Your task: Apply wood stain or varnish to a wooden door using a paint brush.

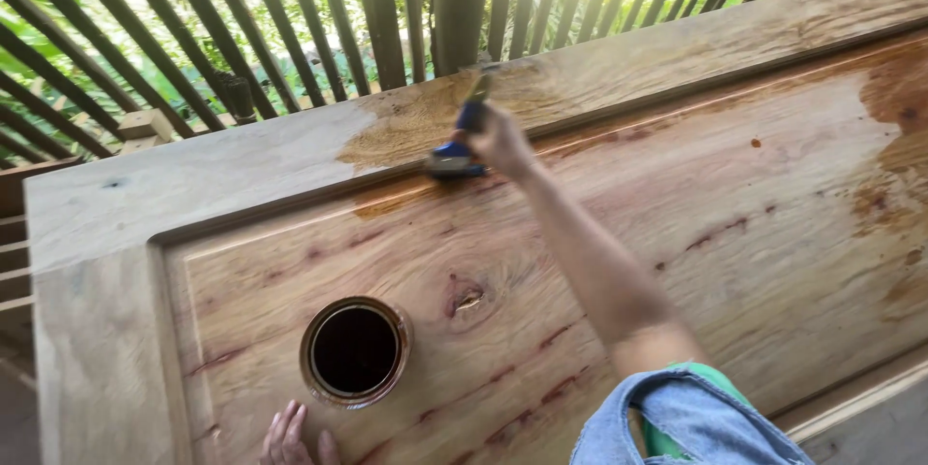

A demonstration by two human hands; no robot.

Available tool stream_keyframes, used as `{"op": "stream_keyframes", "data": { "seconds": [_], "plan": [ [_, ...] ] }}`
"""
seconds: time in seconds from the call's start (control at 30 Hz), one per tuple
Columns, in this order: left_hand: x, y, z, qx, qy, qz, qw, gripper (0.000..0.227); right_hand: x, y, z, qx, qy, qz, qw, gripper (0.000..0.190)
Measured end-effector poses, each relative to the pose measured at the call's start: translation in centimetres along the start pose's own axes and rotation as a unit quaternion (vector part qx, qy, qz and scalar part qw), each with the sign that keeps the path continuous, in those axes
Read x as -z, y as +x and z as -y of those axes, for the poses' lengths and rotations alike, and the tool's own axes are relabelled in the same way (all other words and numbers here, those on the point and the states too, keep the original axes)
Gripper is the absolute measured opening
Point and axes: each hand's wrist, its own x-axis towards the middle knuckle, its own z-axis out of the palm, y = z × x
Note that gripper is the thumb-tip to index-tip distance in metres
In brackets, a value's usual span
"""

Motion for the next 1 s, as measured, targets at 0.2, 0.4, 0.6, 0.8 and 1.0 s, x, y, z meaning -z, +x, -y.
{"op": "stream_keyframes", "data": {
  "seconds": [0.2,0.4,0.6,0.8,1.0],
  "plan": [
    [6.0,19.2,-8.1,0.147,-0.171,0.033,0.974,0.03,-12.4,-1.3,3.9,0.15,-0.086,0.019,0.985,0.038],
    [-1.6,33.7,-8.8,-0.07,-0.322,0.159,0.93,0.078,-15.0,-2.6,6.2,0.181,-0.2,0.037,0.962,0.023],
    [-7.5,37.5,-11.4,-0.093,-0.325,0.143,0.93,0.023,-13.7,-4.9,3.4,0.149,0.077,-0.037,0.985,0.048],
    [-10.5,36.7,-9.1,-0.1,-0.251,0.105,0.957,0.013,-10.2,-9.2,1.0,0.171,0.192,-0.134,0.957,0.038],
    [-6.3,36.2,-3.3,-0.023,-0.16,0.054,0.985,0.02,-5.1,-12.4,-4.0,0.14,-0.187,-0.133,0.963,0.057]
  ]
}}
